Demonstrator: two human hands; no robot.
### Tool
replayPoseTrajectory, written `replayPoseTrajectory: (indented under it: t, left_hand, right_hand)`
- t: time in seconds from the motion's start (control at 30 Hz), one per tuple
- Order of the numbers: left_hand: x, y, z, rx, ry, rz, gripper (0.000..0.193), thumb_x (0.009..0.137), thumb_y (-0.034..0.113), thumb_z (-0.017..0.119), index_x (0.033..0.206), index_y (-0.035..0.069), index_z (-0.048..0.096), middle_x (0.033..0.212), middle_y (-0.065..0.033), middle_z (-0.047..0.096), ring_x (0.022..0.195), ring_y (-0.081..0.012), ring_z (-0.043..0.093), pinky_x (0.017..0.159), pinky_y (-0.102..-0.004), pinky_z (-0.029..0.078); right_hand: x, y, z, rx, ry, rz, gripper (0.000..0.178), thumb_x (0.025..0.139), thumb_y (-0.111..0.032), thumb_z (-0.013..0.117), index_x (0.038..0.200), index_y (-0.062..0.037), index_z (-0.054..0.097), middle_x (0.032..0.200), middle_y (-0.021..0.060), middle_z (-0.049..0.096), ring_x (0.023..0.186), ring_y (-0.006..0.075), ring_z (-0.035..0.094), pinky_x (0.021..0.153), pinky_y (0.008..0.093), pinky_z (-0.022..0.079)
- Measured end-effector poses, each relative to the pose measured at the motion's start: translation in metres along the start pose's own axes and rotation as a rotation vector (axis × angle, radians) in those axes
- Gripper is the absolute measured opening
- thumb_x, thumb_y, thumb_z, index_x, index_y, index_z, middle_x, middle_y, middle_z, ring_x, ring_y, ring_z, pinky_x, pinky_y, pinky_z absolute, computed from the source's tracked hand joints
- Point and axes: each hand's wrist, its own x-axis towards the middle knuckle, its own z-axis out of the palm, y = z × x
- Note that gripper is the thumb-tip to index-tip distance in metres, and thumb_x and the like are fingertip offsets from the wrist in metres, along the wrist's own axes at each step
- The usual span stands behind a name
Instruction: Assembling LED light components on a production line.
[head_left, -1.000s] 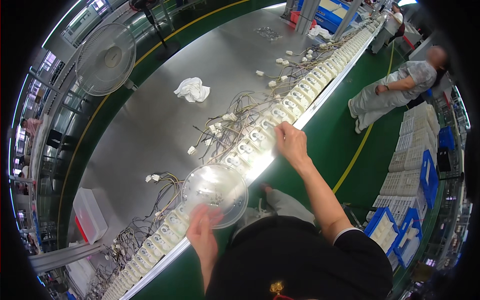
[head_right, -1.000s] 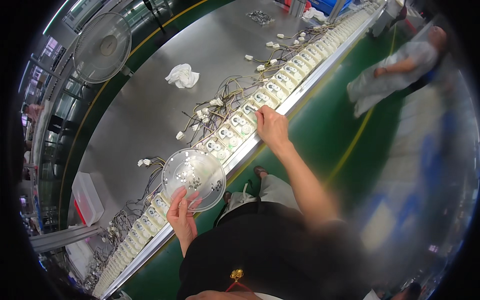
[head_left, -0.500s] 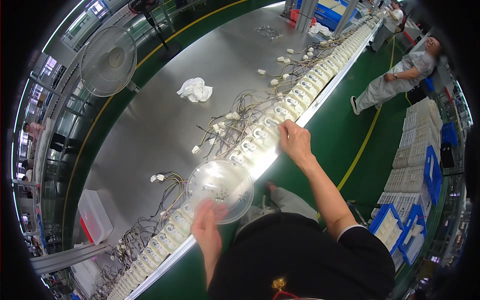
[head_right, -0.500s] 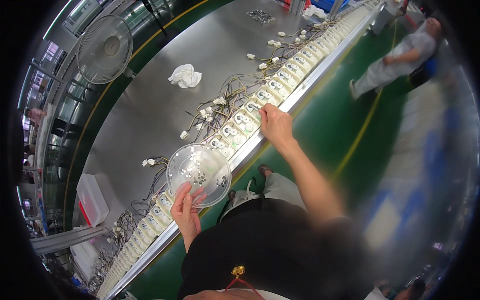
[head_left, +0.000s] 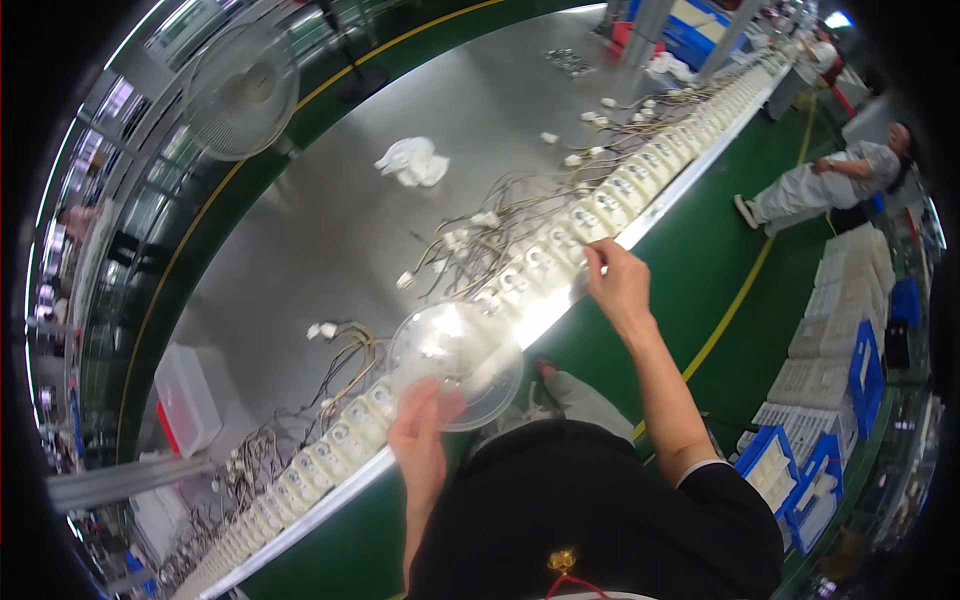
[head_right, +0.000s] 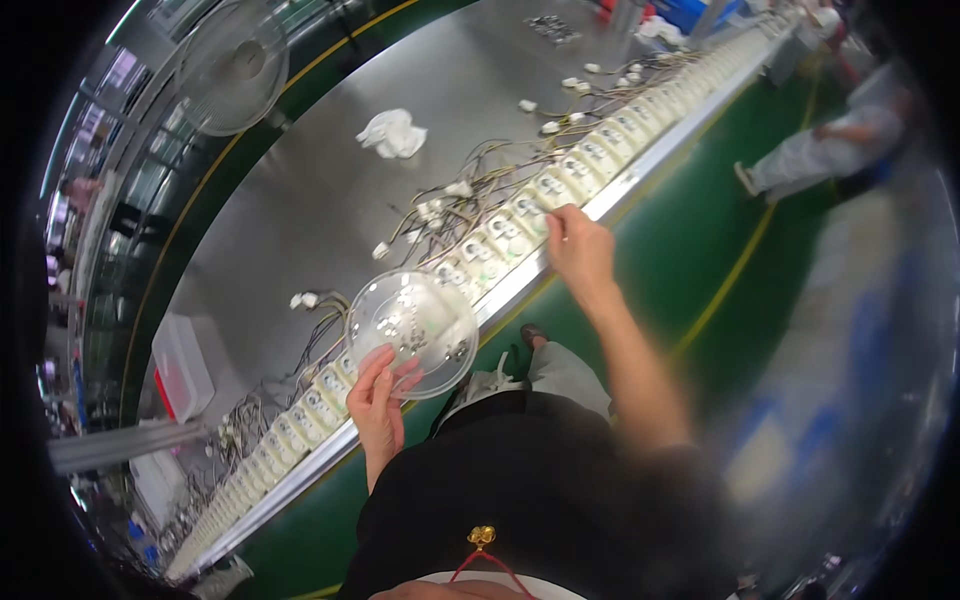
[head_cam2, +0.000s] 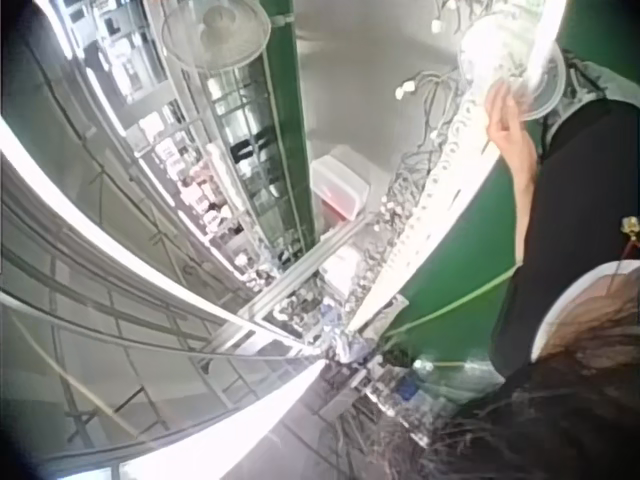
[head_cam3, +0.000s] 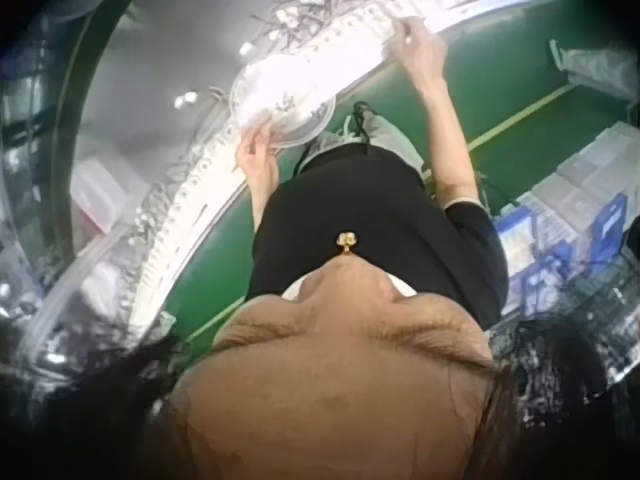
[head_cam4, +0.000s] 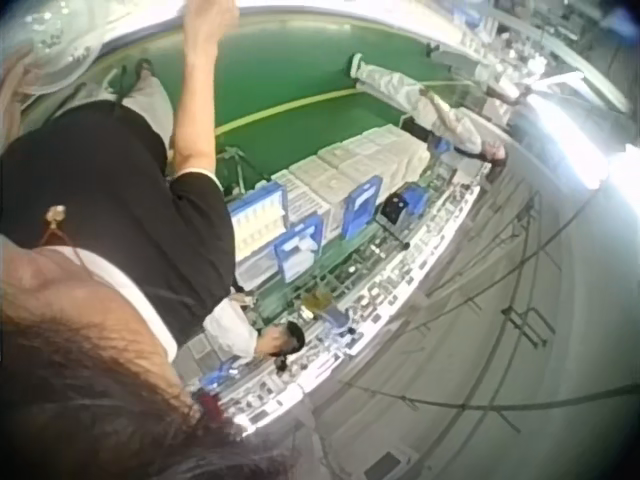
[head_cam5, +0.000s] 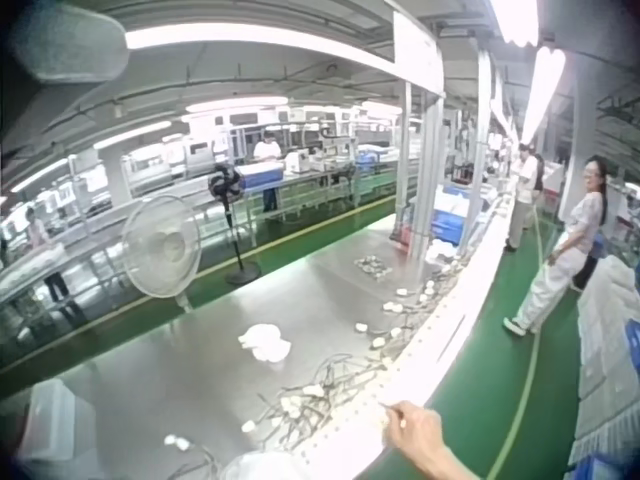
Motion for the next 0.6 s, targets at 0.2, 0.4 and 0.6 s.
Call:
replayPoseTrajectory:
  t: [0.2, 0.4, 0.6]
  left_hand:
    - [0.000, -0.003, 0.000, -0.030, -0.001, -0.014, 0.023, 0.091, 0.003, 0.049, 0.110, -0.006, 0.058, 0.125, -0.0138, 0.047, 0.101, -0.0326, 0.059, 0.084, -0.0417, 0.052]
    - [-0.001, -0.004, 0.000, -0.004, -0.015, -0.015, 0.023, 0.091, 0.003, 0.050, 0.109, -0.006, 0.058, 0.125, -0.0139, 0.048, 0.099, -0.0319, 0.061, 0.085, -0.0404, 0.052]
    - [-0.003, -0.003, 0.001, -0.009, -0.044, -0.010, 0.022, 0.091, 0.004, 0.049, 0.109, -0.006, 0.059, 0.124, -0.0144, 0.048, 0.098, -0.0317, 0.061, 0.083, -0.0401, 0.053]
  right_hand:
    - [-0.030, -0.067, -0.034, 0.247, -0.301, 0.056, 0.011, 0.081, -0.015, 0.064, 0.084, -0.0045, 0.063, 0.067, 0.0105, 0.063, 0.052, 0.0210, 0.060, 0.048, 0.0312, 0.044]
    - [-0.060, -0.087, -0.020, 0.412, -0.439, -0.097, 0.009, 0.077, -0.008, 0.066, 0.080, 0.0000, 0.064, 0.063, 0.0068, 0.060, 0.047, 0.0092, 0.051, 0.045, 0.0234, 0.039]
    - [-0.060, -0.097, -0.018, 0.333, -0.433, -0.150, 0.009, 0.077, -0.010, 0.067, 0.080, -0.0019, 0.065, 0.064, 0.0094, 0.061, 0.046, 0.0148, 0.052, 0.045, 0.0258, 0.040]
